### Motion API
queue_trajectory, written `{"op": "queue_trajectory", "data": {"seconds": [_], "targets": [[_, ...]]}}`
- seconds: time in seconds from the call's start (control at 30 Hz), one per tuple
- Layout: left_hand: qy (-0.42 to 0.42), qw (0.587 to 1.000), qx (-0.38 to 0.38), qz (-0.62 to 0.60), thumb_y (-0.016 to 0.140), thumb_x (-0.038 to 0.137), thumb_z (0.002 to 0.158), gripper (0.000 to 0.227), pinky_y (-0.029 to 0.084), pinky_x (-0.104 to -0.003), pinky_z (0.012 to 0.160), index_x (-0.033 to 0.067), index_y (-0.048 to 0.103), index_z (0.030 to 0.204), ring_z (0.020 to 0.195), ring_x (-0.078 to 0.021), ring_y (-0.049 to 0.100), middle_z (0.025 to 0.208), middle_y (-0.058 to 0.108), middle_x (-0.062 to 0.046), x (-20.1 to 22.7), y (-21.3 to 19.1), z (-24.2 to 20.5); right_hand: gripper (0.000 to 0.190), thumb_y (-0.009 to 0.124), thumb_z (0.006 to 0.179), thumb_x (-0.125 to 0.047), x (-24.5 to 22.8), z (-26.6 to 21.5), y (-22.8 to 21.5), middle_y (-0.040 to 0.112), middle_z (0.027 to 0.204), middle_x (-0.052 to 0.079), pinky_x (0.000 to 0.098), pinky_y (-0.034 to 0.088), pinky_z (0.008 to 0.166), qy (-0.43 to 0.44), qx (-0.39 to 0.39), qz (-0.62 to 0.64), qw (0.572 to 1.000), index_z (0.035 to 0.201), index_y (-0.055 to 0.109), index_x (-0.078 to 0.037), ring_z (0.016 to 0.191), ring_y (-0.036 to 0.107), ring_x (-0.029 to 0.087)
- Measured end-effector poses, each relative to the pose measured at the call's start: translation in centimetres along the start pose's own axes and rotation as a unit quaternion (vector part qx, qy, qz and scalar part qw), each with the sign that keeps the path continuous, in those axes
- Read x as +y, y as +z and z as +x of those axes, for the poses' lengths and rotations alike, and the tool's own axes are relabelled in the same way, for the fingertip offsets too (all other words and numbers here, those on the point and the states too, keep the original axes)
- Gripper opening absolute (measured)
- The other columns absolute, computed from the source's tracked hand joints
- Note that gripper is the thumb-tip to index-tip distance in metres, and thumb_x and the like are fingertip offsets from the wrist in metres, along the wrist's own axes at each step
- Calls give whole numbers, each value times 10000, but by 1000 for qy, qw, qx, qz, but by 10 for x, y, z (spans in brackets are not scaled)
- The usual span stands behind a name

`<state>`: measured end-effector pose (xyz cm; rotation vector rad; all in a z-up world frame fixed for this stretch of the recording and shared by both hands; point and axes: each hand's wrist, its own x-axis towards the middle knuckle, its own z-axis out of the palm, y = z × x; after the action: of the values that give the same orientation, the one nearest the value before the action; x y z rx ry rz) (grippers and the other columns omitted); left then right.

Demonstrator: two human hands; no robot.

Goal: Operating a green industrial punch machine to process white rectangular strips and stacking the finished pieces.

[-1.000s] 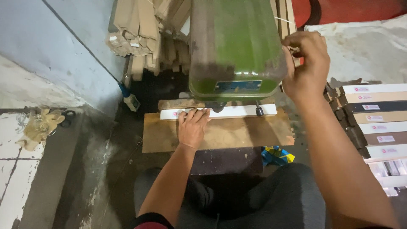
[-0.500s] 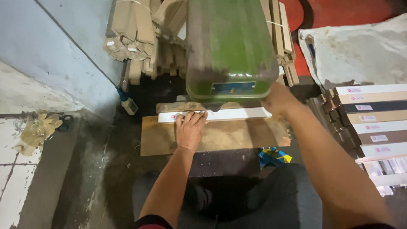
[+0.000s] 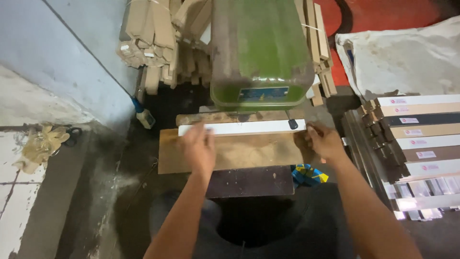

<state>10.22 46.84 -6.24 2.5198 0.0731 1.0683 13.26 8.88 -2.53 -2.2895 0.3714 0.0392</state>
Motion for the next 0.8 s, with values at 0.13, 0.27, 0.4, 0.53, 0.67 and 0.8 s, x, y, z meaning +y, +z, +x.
{"op": "queue_trajectory", "data": {"seconds": [0.13,0.27,0.4,0.53,0.67,0.8], "targets": [[-357,930,-92,1,535,560,1051,511,322,-672,1053,279,524,1478,1384,-438,433,1433,501,-162,-33,-15,12,384,643,1025,-291,-7,-16,20,743,982,270,416,635,674,60,26,123,990,1216,706,36,830,754,338],[-366,922,-126,5,574,537,1032,380,445,-627,946,252,740,1222,1142,-397,640,1166,710,-82,-96,37,-5,353,619,1055,-195,-11,-22,28,728,1009,292,408,631,697,46,57,170,983,1232,673,106,848,735,333],[-370,920,-129,-10,562,514,1062,367,440,-584,910,233,770,1170,1065,-296,701,1075,758,-16,-95,46,-5,291,621,1058,-187,-13,-27,19,748,1004,243,393,636,686,56,72,183,979,1199,706,52,818,746,308],[-366,911,-189,-36,502,321,1102,361,402,-590,1042,95,732,1262,1182,-364,658,1232,725,-163,6,-46,32,397,645,1076,-343,4,-23,1,722,1004,275,410,600,484,70,93,109,987,1215,716,22,660,703,355],[-346,908,-234,-22,446,402,1093,376,346,-602,1066,205,740,1219,1246,-314,604,1265,696,-65,4,-8,5,459,623,1105,-372,8,-28,-21,711,1083,267,466,590,691,60,96,87,990,1301,687,38,890,703,344],[-346,908,-225,-73,481,431,1086,332,247,-667,1085,270,738,1222,1287,-287,553,1264,712,-26,8,14,0,435,589,1114,-307,5,-35,-36,730,1100,246,483,582,860,53,95,83,991,1295,677,78,1020,710,365]]}}
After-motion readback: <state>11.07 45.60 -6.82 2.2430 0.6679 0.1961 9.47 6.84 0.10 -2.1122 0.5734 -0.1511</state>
